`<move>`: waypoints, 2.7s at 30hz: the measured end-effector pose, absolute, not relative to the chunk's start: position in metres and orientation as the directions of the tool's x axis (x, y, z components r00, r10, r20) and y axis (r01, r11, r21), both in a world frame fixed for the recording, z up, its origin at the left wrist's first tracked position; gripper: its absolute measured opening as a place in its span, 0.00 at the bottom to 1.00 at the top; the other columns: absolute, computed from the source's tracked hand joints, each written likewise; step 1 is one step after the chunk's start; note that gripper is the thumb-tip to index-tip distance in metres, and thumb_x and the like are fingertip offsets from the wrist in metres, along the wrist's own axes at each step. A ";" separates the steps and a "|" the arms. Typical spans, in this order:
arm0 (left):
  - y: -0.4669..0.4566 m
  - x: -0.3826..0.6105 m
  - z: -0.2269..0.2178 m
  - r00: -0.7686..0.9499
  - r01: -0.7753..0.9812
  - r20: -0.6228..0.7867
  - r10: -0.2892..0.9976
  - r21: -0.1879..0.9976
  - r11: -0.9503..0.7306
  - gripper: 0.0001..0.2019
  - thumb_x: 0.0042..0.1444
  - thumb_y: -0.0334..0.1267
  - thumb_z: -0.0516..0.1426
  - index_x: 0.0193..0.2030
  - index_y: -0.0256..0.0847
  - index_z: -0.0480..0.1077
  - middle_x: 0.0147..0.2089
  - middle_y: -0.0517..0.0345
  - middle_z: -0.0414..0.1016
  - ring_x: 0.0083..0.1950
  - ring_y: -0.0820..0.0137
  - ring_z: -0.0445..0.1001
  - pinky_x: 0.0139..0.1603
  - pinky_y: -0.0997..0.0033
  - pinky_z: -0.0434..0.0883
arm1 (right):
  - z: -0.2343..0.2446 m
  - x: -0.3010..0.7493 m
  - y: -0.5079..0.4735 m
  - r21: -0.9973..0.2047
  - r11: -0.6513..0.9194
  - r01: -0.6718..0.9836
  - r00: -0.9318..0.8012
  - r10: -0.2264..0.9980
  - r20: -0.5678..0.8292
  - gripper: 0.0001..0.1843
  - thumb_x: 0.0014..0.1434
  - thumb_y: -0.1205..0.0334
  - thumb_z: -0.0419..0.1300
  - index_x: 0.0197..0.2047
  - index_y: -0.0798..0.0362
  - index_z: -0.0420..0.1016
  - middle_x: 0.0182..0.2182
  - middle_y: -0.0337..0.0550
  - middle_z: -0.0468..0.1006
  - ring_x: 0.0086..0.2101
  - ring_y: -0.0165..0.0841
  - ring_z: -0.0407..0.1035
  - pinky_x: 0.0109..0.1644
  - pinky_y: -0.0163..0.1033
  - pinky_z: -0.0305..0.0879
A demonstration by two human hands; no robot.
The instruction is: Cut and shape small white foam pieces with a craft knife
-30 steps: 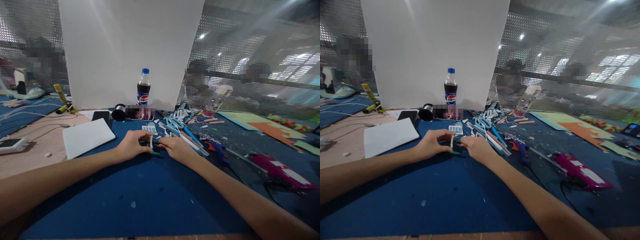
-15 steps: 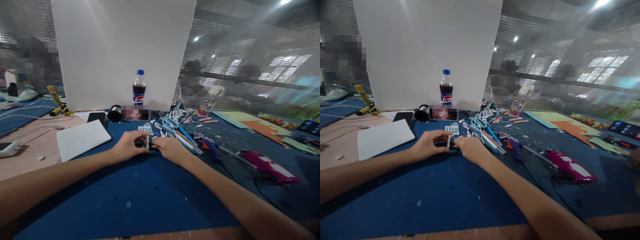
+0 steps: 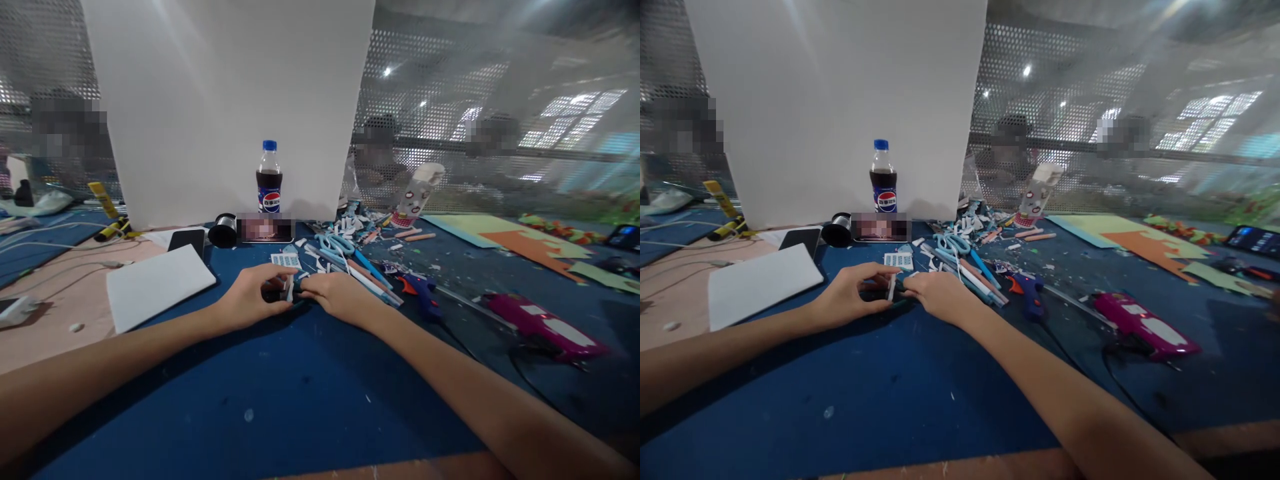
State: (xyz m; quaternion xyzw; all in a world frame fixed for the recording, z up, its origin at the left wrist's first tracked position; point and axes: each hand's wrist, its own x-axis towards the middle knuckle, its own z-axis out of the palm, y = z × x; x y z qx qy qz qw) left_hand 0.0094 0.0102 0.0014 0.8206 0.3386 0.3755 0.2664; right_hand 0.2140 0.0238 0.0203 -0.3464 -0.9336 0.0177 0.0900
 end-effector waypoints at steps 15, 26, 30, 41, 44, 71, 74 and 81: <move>0.007 0.009 0.001 0.481 0.362 0.430 0.765 0.697 -0.619 0.22 0.46 0.32 0.60 0.50 0.38 0.64 0.40 0.54 0.69 0.39 0.70 0.71 0.42 0.66 0.74 | 0.021 0.215 0.024 -0.107 0.785 0.610 -0.766 0.619 0.175 0.10 0.60 0.65 0.51 0.29 0.55 0.68 0.26 0.41 0.73 0.28 0.30 0.66 0.30 0.33 0.53; 0.007 0.005 0.002 0.476 0.256 0.583 0.658 0.624 -0.738 0.27 0.51 0.35 0.59 0.58 0.42 0.58 0.45 0.53 0.67 0.46 0.67 0.70 0.49 0.62 0.72 | 0.012 0.220 0.027 -0.197 0.844 0.498 -0.761 0.535 0.367 0.09 0.60 0.69 0.48 0.35 0.56 0.68 0.31 0.46 0.74 0.33 0.33 0.66 0.35 0.35 0.59; 0.004 0.005 0.003 0.434 0.375 0.713 0.551 0.414 -0.830 0.34 0.49 0.37 0.61 0.61 0.41 0.51 0.47 0.50 0.69 0.50 0.62 0.67 0.51 0.55 0.67 | 0.008 0.219 0.029 -0.261 0.868 0.422 -0.737 0.496 0.459 0.10 0.61 0.68 0.47 0.37 0.56 0.68 0.30 0.45 0.71 0.33 0.32 0.65 0.35 0.36 0.61; 0.001 0.003 0.004 0.445 0.414 0.790 0.421 0.236 -0.879 0.18 0.51 0.38 0.59 0.48 0.38 0.62 0.43 0.51 0.71 0.46 0.65 0.69 0.46 0.62 0.69 | 0.010 0.216 0.029 -0.402 0.849 0.342 -0.691 0.517 0.504 0.06 0.59 0.67 0.52 0.34 0.55 0.69 0.29 0.42 0.71 0.34 0.31 0.66 0.37 0.36 0.62; 0.002 0.003 0.003 0.455 0.441 0.725 0.517 0.321 -0.838 0.22 0.51 0.39 0.59 0.53 0.39 0.60 0.45 0.50 0.71 0.45 0.66 0.70 0.46 0.64 0.70 | 0.007 0.218 0.031 -0.340 0.853 0.397 -0.698 0.521 0.492 0.08 0.60 0.67 0.50 0.36 0.56 0.70 0.29 0.43 0.72 0.33 0.31 0.66 0.37 0.36 0.62; 0.012 0.008 -0.001 0.479 0.420 0.523 0.705 0.568 -0.708 0.22 0.51 0.34 0.57 0.54 0.39 0.63 0.45 0.50 0.70 0.41 0.67 0.73 0.45 0.61 0.73 | 0.029 0.222 0.026 -0.161 0.711 0.684 -0.698 0.703 0.140 0.10 0.60 0.62 0.51 0.28 0.53 0.66 0.26 0.39 0.74 0.28 0.30 0.66 0.31 0.34 0.54; 0.011 0.008 -0.002 0.476 0.409 0.521 0.709 0.582 -0.703 0.21 0.51 0.33 0.57 0.54 0.39 0.63 0.46 0.50 0.70 0.41 0.67 0.73 0.44 0.62 0.74 | 0.031 0.225 0.026 -0.150 0.715 0.683 -0.700 0.699 0.147 0.11 0.60 0.62 0.50 0.27 0.53 0.65 0.26 0.37 0.74 0.27 0.30 0.65 0.31 0.34 0.52; 0.011 0.009 -0.001 0.461 0.398 0.519 0.720 0.605 -0.690 0.20 0.51 0.32 0.57 0.53 0.37 0.64 0.47 0.49 0.69 0.41 0.68 0.73 0.45 0.64 0.74 | 0.033 0.234 0.030 -0.167 0.722 0.672 -0.710 0.692 0.132 0.14 0.61 0.58 0.49 0.25 0.53 0.63 0.22 0.36 0.70 0.24 0.28 0.62 0.30 0.33 0.49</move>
